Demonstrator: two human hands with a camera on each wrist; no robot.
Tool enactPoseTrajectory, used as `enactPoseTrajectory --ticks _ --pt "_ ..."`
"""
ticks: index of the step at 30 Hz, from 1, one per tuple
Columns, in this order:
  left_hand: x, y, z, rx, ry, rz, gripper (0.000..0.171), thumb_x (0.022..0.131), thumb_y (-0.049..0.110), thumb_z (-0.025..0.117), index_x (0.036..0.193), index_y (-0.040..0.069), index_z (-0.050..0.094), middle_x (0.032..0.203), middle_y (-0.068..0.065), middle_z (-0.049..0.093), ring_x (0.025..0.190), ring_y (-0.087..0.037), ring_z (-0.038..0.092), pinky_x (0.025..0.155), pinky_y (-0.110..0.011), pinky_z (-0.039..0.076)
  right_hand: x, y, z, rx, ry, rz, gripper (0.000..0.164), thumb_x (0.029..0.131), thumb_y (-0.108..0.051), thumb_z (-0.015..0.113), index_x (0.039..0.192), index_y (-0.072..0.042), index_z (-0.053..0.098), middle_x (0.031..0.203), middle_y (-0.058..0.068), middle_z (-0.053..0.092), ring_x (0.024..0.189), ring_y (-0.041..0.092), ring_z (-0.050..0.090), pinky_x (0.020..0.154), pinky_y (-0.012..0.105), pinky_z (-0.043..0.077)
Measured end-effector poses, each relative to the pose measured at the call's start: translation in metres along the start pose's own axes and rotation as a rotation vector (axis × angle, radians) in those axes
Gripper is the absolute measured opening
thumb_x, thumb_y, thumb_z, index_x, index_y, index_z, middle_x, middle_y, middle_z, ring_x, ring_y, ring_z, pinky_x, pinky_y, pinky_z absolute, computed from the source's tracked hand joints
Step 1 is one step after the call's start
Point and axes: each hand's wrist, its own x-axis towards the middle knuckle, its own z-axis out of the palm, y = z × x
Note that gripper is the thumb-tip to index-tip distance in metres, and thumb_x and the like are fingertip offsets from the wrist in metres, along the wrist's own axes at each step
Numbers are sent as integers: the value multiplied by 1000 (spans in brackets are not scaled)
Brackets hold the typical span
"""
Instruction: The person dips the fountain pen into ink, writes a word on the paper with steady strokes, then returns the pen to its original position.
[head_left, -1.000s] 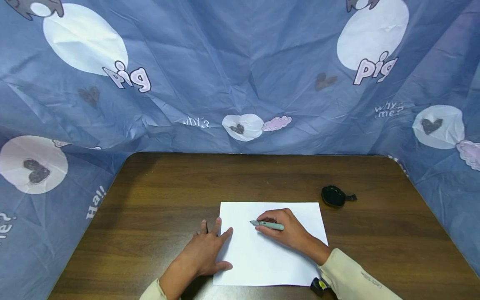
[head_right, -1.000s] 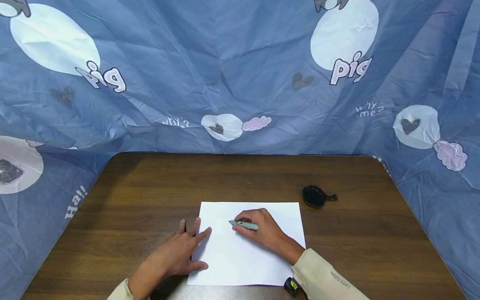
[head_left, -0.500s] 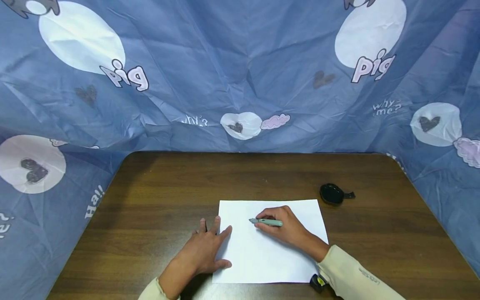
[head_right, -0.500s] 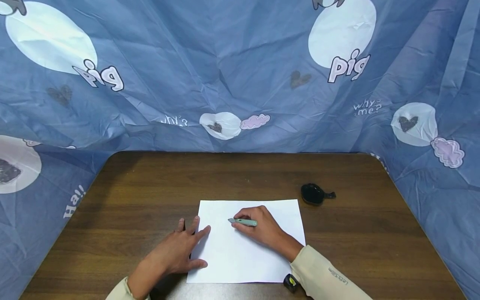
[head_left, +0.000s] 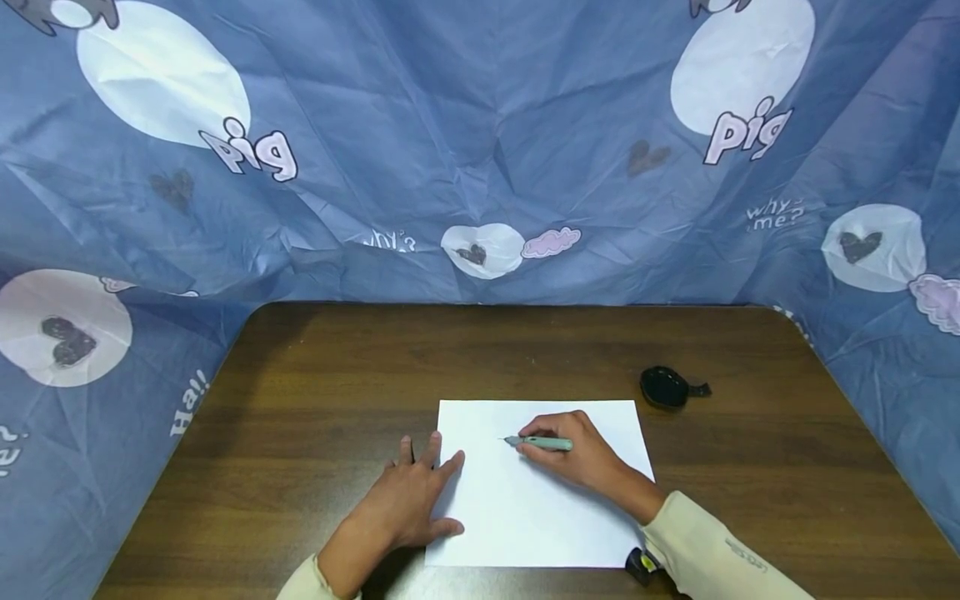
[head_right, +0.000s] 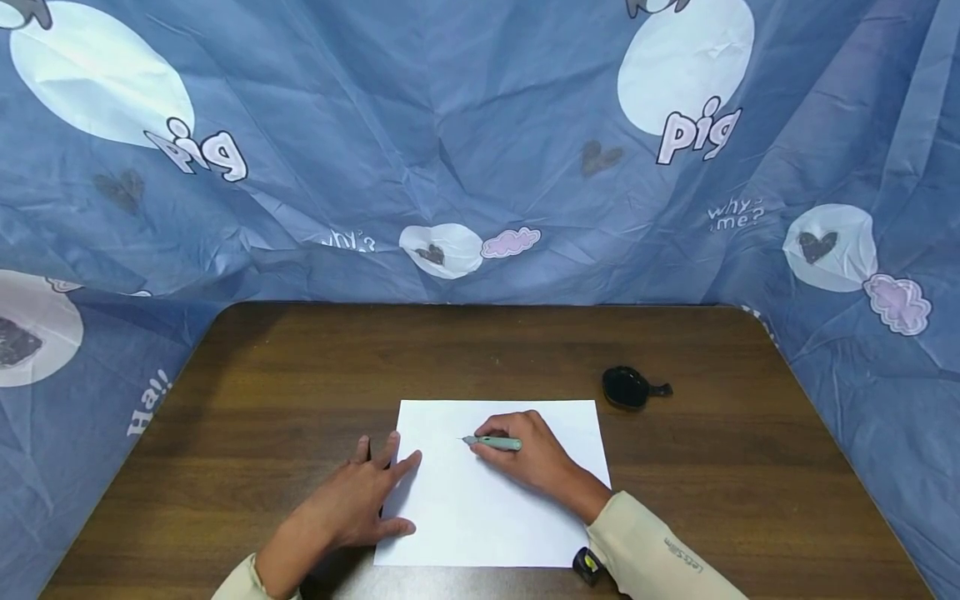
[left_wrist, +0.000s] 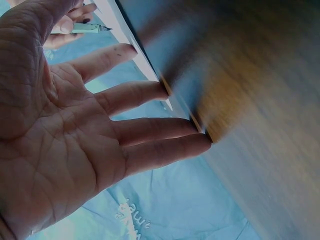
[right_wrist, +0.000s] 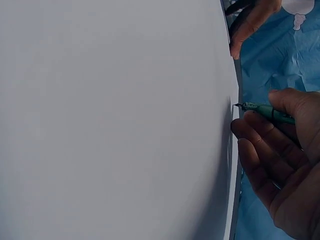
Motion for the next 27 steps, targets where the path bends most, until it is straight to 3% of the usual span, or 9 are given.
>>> enactPoseTrajectory --ticks 14,27 --pt "-1 -1 1 -14 -3 4 86 78 58 77 146 14 50 151 -30 38 126 -67 37 87 -67 47 -11 3 -14 24 38 81 10 84 -13 81 94 -9 79 91 -3 76 74 5 67 67 25 55" --pt "-1 -1 -1 -28 -5 4 86 78 57 78 147 13 50 151 -31 38 126 -68 36 87 -68 46 -31 14 -30 -6 115 100 10 81 -11 83 90 -10 79 84 -10 74 64 5 61 58 25 51"
